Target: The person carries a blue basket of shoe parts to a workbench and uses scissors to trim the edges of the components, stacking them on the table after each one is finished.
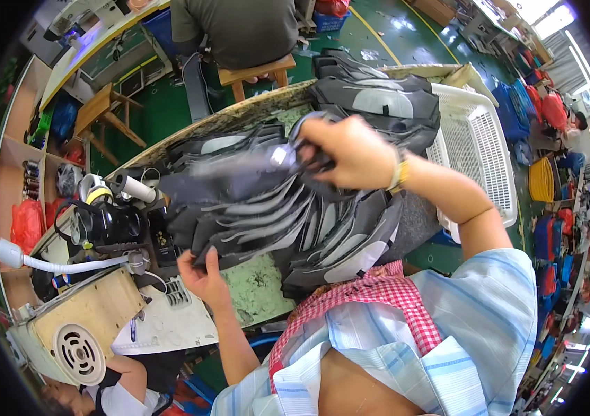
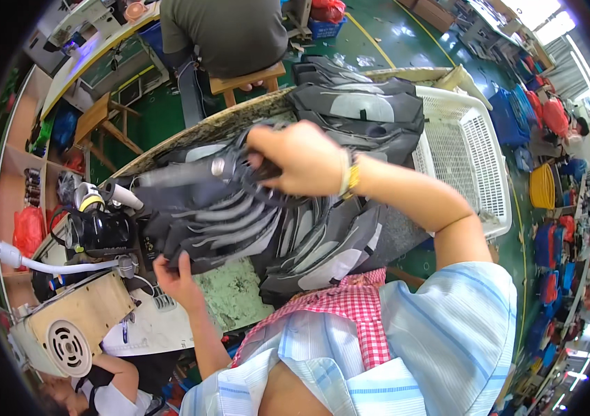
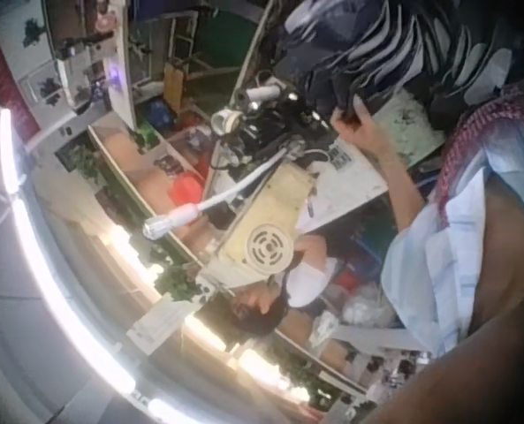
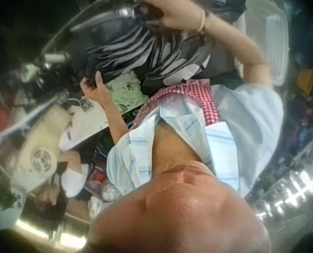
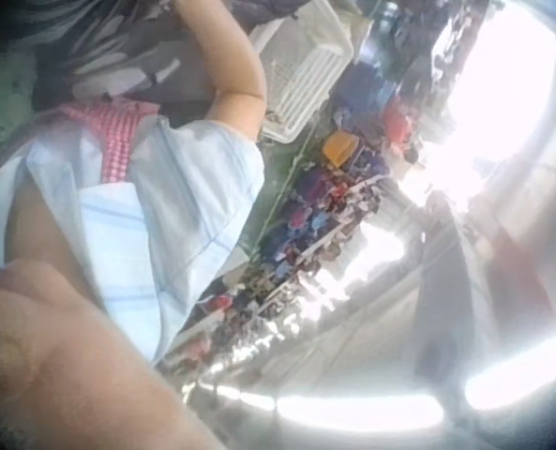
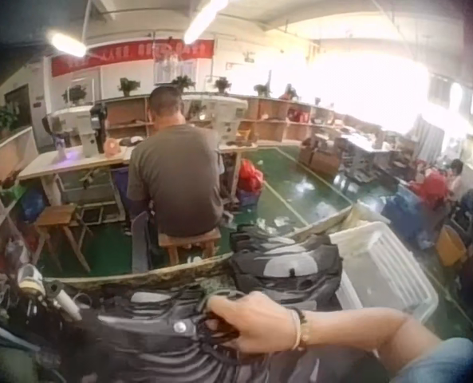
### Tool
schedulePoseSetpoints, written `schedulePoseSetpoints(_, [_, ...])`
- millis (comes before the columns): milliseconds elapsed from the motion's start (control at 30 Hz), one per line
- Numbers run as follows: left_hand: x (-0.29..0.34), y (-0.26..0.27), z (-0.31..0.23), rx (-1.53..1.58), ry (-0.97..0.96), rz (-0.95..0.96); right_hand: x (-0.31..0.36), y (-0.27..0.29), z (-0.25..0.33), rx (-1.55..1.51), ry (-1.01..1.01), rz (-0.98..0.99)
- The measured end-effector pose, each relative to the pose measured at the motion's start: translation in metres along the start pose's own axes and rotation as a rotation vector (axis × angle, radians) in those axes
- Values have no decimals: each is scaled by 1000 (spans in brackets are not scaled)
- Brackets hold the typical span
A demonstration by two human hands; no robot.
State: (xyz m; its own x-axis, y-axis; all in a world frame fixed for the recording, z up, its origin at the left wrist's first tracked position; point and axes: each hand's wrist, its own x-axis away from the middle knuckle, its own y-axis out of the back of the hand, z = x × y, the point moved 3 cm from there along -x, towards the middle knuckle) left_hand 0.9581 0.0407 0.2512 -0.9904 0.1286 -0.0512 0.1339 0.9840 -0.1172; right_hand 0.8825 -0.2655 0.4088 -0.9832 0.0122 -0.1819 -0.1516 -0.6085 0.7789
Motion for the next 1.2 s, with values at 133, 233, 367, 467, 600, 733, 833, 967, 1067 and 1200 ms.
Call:
schedulePoseSetpoints(133, [-25, -48, -59, 121, -61, 167, 20, 60, -18, -23, -113, -47])
schedulePoseSetpoints(233, [-30, -70, -104, 241, -96, 255, 32, 77, -28, -318, -100, -115])
schedulePoseSetpoints(367, [-47, -138, -139, 368, -37, 252, 66, 151, -51, -188, -88, -345])
schedulePoseSetpoints(467, [-51, -202, -122, 361, -102, 333, 72, 199, -64, -58, -362, -343])
schedulePoseSetpoints(600, [-52, -276, -26, 385, -24, 559, 96, 245, -185, 489, -326, -333])
schedulePoseSetpoints(733, [-62, -204, -2, -301, -382, 520, 138, 209, -215, 884, -468, -527])
schedulePoseSetpoints(833, [-82, -102, 13, -592, -323, 352, 99, 143, -165, 512, -378, -506])
schedulePoseSetpoints(967, [-148, -7, 28, -955, -329, 67, 5, 49, -81, -159, -484, -164])
schedulePoseSetpoints(1067, [-193, -18, 37, -1092, -466, 53, -40, -12, -61, -460, -426, 2])
schedulePoseSetpoints(1200, [-236, -20, 90, -1164, -308, -100, -76, -87, -33, -654, -267, 120])
